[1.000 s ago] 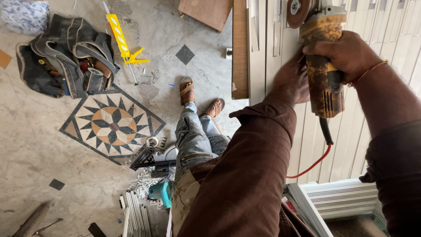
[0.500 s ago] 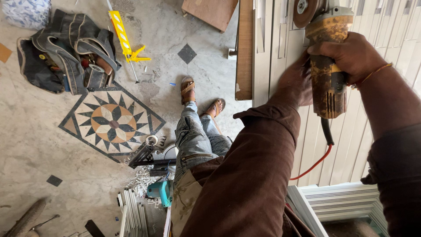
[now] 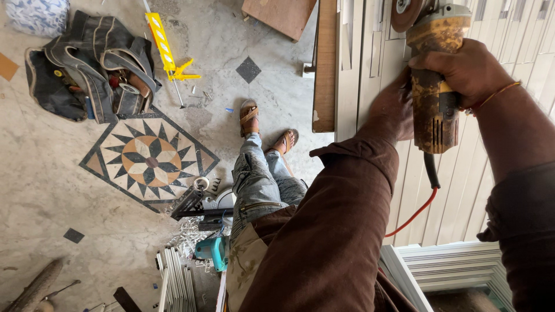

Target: The person holds a stack of white slatted profiles on a work surface and runs an angle grinder along their edges, steadying the boards with the other hand. They reposition the grinder repeatedly along the lengths, brushing debris aside between passes.

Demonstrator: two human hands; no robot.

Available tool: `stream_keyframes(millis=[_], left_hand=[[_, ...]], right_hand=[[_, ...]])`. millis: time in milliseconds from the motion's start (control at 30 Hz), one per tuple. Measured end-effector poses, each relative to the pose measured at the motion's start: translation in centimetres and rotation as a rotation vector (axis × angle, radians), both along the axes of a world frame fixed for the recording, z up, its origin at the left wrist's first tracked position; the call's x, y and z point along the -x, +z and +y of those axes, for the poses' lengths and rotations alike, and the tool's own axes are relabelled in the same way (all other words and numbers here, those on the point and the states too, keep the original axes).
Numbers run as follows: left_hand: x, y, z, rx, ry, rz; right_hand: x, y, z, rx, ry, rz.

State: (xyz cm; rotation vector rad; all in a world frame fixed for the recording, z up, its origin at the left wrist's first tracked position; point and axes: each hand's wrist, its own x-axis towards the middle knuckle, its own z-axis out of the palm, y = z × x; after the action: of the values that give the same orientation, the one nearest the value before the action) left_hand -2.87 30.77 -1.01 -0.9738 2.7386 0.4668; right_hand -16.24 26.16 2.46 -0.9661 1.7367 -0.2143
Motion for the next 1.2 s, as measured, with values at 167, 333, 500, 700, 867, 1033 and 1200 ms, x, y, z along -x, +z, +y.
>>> stream_keyframes(millis=[167,333,500,700,867,1033,1200], left_hand=[[-0.1,0.0,-0.1,-0.009,-0.006,-0.002],[-0.5,0.3,-0.2,-0.038,-0.057,-0.047],[-0.8,0.3,-0.3,-0.080,-0.058,-0.024],[-0.8,-0.2,-0.2,0.005,0.006,0.014],[-1.0,0.1,-0.2,-0.014,-0.007,0.014],[-1.0,-0.1,-0.4,-0.026,0.005,0.058],[-0.8,-0.5,-0.2,-0.005,0.019,0.039]], right_hand=[[0.1,-0.5,-0.4,-0.010,-0.010,0.009],[0.2,-0.8,-0.9,0.034,-0.008,-0.044],[0.3,-1.1,-1.2,0.045,-0.010,-0.037],[0.3,-1.6,-1.1,0.065,0.009,-0.070],[0.2,-1.7,-1.8,0.059,-0.014,-0.029],[-0.4,-2.2,-2.5,0.040,0.014,0.096],[-0.6,-1.9,-1.9,0.158,-0.005,-0.110]])
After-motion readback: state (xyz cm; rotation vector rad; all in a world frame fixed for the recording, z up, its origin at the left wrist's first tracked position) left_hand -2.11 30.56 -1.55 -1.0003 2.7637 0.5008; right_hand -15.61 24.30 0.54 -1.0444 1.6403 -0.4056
